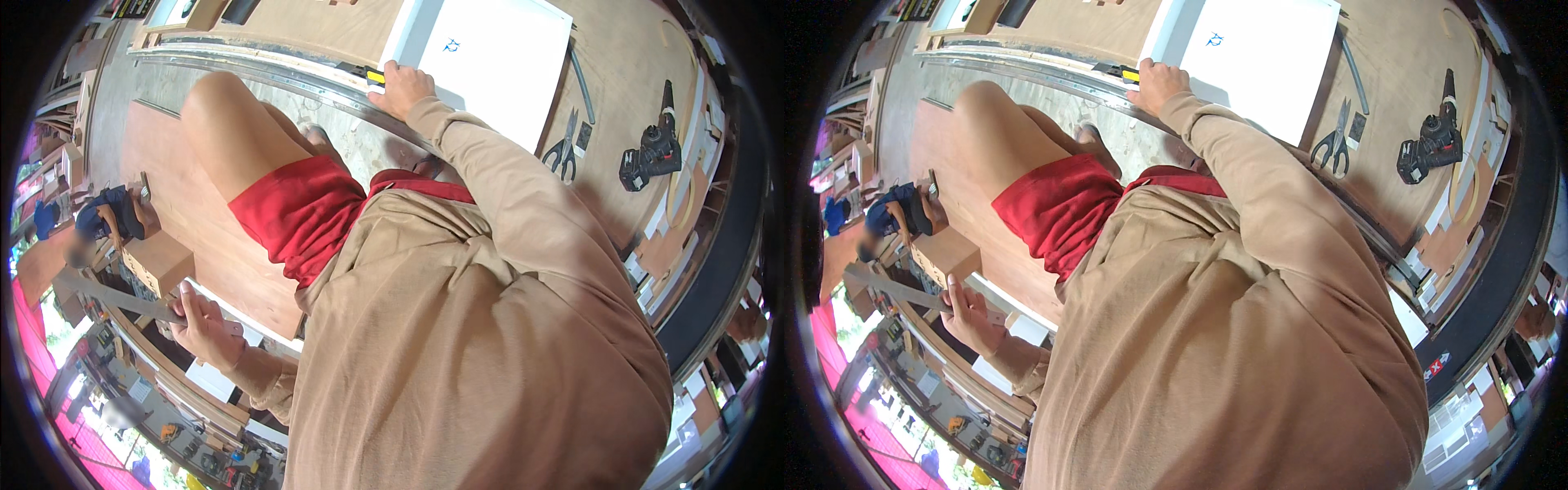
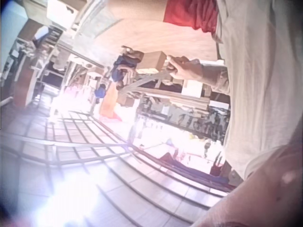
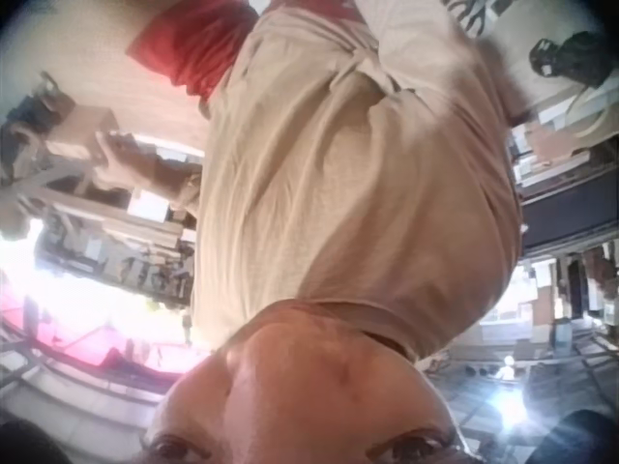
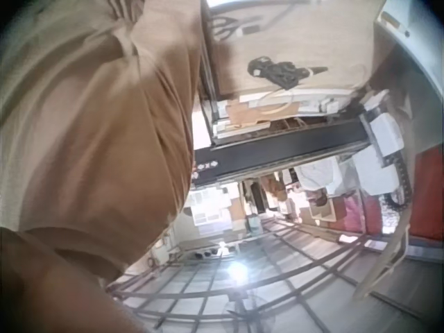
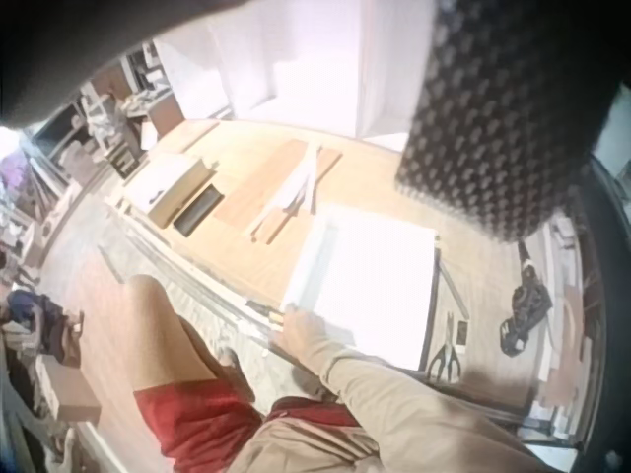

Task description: The person assembles a white wooden box by attaching thin wooden strips to its edges. They use a utility knife to trim the strips and a ruler to measure and align them. The person works at a table in a workshop with other people visible in the background.

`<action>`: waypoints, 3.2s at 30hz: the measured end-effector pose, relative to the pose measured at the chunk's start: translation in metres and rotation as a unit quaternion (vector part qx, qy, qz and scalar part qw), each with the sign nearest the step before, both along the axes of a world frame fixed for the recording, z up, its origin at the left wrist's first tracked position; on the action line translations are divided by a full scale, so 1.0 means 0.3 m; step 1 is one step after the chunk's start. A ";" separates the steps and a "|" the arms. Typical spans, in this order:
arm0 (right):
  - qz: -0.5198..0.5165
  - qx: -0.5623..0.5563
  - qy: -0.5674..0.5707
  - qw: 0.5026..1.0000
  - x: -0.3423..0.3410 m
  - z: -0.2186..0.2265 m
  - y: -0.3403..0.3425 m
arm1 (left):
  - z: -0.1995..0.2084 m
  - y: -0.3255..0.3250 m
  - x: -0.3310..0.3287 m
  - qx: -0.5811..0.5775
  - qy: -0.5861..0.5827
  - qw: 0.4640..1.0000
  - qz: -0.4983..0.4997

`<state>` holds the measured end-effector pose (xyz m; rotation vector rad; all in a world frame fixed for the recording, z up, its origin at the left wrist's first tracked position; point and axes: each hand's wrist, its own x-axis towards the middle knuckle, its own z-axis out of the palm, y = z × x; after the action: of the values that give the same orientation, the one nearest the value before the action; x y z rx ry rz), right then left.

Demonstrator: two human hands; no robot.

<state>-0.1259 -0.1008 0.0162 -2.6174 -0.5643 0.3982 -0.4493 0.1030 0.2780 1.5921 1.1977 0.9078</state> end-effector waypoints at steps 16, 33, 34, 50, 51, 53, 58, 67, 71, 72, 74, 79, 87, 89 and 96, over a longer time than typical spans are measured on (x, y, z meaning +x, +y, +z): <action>-0.013 0.056 -0.110 0.992 -0.091 -0.106 0.035 | -0.095 0.048 0.290 -0.053 0.065 0.973 -0.214; -0.197 0.186 -0.016 0.963 -0.106 -0.088 0.071 | -0.275 0.322 0.423 -0.213 0.054 0.912 -0.346; -0.233 0.176 0.063 0.954 -0.092 -0.042 0.070 | -0.312 0.352 0.419 -0.217 0.065 0.906 -0.359; -0.327 0.235 0.207 0.892 0.015 -0.099 0.037 | -1.069 -0.078 0.882 -0.298 -0.049 0.835 -0.460; -0.330 0.256 0.216 0.883 0.012 -0.089 0.048 | -1.072 -0.072 0.884 -0.280 -0.023 0.840 -0.464; -0.337 0.256 0.224 0.878 0.015 -0.070 0.050 | -1.087 -0.078 0.885 -0.267 -0.013 0.844 -0.465; -0.332 0.213 0.264 0.880 0.035 -0.050 0.056 | -1.117 -0.073 0.881 -0.259 -0.075 0.846 -0.460; -0.304 0.236 0.283 0.878 0.083 -0.098 0.012 | -1.074 -0.103 0.884 -0.374 -0.083 0.818 -0.430; -0.291 0.165 0.265 0.904 0.098 -0.033 0.028 | -1.036 -0.134 0.897 -0.384 -0.018 0.837 -0.389; -0.292 0.151 0.274 0.904 0.092 0.032 0.042 | -1.033 -0.134 0.904 -0.372 -0.015 0.838 -0.398; -0.252 0.147 0.250 0.923 0.085 0.018 0.035 | -1.020 -0.125 0.917 -0.346 -0.006 0.842 -0.414; -0.188 0.180 0.253 0.932 0.107 -0.066 -0.070 | -0.943 -0.132 0.965 -0.300 0.098 0.855 -0.411; -0.164 0.147 0.319 0.922 0.150 -0.038 -0.089 | -0.994 -0.202 0.929 -0.351 0.028 0.866 -0.354; -0.165 0.138 0.314 0.925 0.142 -0.018 -0.092 | -0.988 -0.205 0.919 -0.330 0.049 0.876 -0.348; -0.198 0.170 0.312 0.914 0.127 -0.079 -0.111 | -0.960 -0.214 0.954 -0.323 0.104 0.864 -0.371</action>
<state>-0.0880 -0.1342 -0.0074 -2.0323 0.1078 0.8626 -0.1631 0.0388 -0.0099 1.4063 0.7766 -0.1703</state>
